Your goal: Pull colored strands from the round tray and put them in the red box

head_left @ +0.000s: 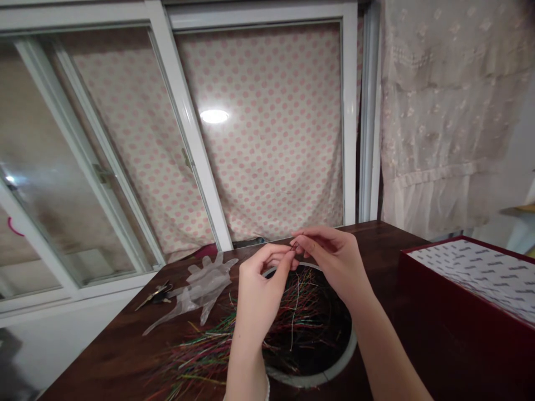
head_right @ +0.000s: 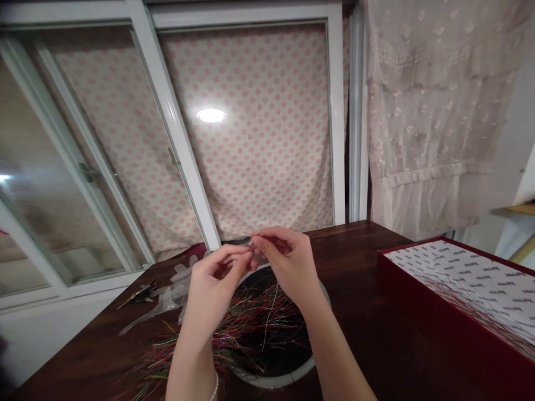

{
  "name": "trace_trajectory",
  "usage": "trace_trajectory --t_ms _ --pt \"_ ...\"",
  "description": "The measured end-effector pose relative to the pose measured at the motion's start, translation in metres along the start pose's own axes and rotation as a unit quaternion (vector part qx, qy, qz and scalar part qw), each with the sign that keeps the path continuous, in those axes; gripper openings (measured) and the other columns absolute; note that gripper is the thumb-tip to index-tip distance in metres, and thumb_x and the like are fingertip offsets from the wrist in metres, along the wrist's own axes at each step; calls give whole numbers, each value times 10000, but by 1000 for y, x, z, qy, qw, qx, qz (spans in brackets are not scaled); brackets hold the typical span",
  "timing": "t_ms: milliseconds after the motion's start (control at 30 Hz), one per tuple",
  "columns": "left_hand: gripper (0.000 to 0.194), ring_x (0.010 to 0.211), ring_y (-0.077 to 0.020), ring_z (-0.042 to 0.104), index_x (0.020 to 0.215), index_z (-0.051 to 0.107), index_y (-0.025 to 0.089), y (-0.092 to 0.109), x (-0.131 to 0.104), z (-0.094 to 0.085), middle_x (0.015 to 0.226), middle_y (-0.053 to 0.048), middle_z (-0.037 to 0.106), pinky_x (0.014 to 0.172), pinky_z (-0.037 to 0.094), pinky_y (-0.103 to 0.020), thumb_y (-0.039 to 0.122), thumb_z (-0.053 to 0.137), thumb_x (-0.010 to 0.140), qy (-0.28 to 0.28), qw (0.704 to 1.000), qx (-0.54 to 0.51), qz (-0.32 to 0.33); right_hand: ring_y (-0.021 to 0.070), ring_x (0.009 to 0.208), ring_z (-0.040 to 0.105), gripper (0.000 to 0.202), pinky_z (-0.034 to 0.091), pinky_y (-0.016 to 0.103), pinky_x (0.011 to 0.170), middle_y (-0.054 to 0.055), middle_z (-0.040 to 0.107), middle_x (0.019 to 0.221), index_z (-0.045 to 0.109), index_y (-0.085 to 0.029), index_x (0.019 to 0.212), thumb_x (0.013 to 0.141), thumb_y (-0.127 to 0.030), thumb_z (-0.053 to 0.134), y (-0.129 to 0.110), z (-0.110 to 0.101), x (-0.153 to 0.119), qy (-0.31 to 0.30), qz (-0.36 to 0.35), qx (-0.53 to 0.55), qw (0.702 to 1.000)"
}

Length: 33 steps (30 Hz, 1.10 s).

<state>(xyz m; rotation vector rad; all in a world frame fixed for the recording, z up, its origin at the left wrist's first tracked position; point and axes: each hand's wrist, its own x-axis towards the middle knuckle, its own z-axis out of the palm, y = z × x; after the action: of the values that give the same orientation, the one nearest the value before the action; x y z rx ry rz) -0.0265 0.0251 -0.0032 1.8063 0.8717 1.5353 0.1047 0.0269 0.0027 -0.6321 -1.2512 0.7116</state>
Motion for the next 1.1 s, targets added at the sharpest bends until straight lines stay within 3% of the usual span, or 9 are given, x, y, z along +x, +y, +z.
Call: trace_trajectory --t_ms 300,500,700,900,1100 --pt "87 631 -109 631 753 664 144 5 -1 -1 646 -18 682 639 506 -199 221 629 766 13 997 -53 -53 120 681 667 206 564 225 648 -2 698 718 670 -197 856 667 -121 702 -2 -1 -1 -14 -2 17 1000" --pt "110 612 -97 621 723 644 140 6 0 -2 628 -13 675 636 499 -192 243 637 762 23 995 -50 -79 109 671 659 113 546 199 639 -4 685 697 638 -177 711 653 -119 716 -3 -1 -1 25 -25 -19 999" --pt "111 639 -108 624 706 629 140 7 -1 -2 650 -24 681 653 498 -211 233 623 767 -6 996 -49 -77 125 678 668 220 562 230 639 -6 691 712 662 -207 889 688 -120 687 -2 -4 -2 -3 -25 -2 1000" --pt "118 639 -124 631 722 636 145 9 -1 -1 657 -32 678 653 516 -242 235 594 785 -16 997 -43 -68 124 620 655 66 569 246 600 -3 681 687 692 -204 753 711 -157 671 -2 -3 -1 -3 -24 -4 1000" --pt "92 637 -124 648 770 690 149 6 -1 0 668 -26 698 643 536 -226 226 641 756 6 995 -73 -60 113 640 659 70 559 220 619 -12 691 682 706 -217 730 692 -158 703 -2 -3 -2 -13 -18 12 1000"
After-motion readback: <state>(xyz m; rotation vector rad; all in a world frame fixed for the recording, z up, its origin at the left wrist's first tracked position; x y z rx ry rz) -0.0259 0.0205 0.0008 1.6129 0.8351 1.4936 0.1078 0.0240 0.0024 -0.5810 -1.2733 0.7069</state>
